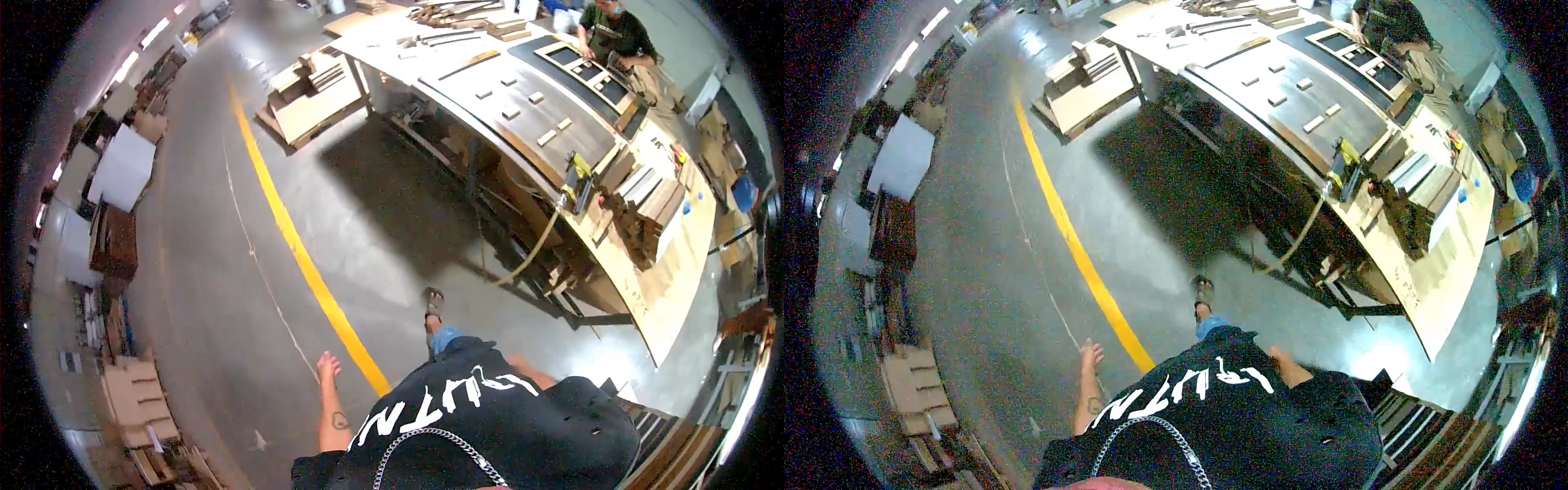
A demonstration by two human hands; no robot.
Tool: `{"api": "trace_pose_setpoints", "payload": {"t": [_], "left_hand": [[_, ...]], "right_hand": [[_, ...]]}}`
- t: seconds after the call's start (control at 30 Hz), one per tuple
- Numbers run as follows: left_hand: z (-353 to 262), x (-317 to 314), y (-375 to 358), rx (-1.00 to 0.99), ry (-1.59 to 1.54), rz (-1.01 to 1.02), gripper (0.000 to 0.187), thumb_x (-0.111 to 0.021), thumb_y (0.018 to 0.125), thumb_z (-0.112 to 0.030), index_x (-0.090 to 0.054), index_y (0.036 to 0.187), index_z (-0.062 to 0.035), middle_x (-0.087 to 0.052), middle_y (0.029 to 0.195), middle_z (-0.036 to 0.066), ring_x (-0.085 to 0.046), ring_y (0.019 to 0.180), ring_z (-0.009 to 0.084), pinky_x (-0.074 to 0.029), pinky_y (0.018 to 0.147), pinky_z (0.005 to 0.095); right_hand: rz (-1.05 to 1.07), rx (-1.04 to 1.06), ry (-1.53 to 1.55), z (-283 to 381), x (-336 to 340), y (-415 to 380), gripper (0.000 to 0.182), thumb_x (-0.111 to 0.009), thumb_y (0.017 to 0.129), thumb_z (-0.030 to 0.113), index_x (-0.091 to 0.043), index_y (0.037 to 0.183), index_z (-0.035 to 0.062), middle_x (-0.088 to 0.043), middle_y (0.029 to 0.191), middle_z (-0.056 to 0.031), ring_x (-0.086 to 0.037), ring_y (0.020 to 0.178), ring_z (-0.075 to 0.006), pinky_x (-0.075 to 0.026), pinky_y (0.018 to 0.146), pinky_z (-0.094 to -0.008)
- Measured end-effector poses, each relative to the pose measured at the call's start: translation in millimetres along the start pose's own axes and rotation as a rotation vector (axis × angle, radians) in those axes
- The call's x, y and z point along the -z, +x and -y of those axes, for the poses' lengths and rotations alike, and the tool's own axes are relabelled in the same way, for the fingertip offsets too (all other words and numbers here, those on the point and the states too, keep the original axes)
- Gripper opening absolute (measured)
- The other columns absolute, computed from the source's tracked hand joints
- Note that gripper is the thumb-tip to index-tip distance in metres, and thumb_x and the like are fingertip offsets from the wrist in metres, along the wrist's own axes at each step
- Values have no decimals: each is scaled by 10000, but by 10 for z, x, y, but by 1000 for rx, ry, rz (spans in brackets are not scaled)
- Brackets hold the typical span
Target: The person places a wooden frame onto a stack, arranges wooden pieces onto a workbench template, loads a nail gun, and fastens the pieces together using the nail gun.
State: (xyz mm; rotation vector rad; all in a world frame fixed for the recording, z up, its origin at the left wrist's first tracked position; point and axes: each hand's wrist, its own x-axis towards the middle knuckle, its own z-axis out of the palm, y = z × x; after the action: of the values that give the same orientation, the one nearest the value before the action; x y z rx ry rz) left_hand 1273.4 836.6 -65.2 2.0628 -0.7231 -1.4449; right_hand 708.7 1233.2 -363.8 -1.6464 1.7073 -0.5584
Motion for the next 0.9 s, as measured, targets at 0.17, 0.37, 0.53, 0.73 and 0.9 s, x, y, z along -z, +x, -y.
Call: {"api": "trace_pose_setpoints", "payload": {"t": [0.17,0.37,0.53,0.73,0.9], "left_hand": [[-1128,-1268,242,-122,173,274,424,-500,970,-405,-552,1204,-55,-649,997,93,-629,788,170,-492,574,279],[-1673,-1633,565,22,465,460,398,-426,987,-407,-591,851,-71,-593,642,57,-555,528,163,-414,467,314],[-1600,-1669,1861,-93,777,695,471,-440,959,-501,-605,875,-68,-595,659,31,-561,568,171,-430,500,358],[-3333,-3114,2884,-133,965,864,483,-452,947,-540,-580,831,-89,-592,667,39,-553,558,167,-432,494,348],[-5027,-4961,3677,63,821,888,497,-462,936,-573,-559,794,-107,-590,673,46,-547,550,163,-433,490,340]], "right_hand": [[128,-731,-57,770,963,1355,485,-557,830,498,-711,969,60,-677,1052,-180,-642,948,-347,-500,808,-477],[-433,-610,443,2058,3363,3614,405,-551,900,392,-641,864,-1,-599,576,-87,-580,504,-186,-447,499,-343],[-606,-696,656,2154,4296,4354,359,-570,941,316,-622,1108,3,-666,890,-62,-645,747,-117,-499,635,-260],[-1134,-774,1307,2110,4927,4359,406,-603,921,369,-593,1122,17,-687,951,-117,-686,814,-193,-555,679,-307],[-1667,-681,1127,2199,5636,3922,300,-563,938,251,-596,1113,9,-692,921,-129,-687,796,-195,-552,677,-284]]}}
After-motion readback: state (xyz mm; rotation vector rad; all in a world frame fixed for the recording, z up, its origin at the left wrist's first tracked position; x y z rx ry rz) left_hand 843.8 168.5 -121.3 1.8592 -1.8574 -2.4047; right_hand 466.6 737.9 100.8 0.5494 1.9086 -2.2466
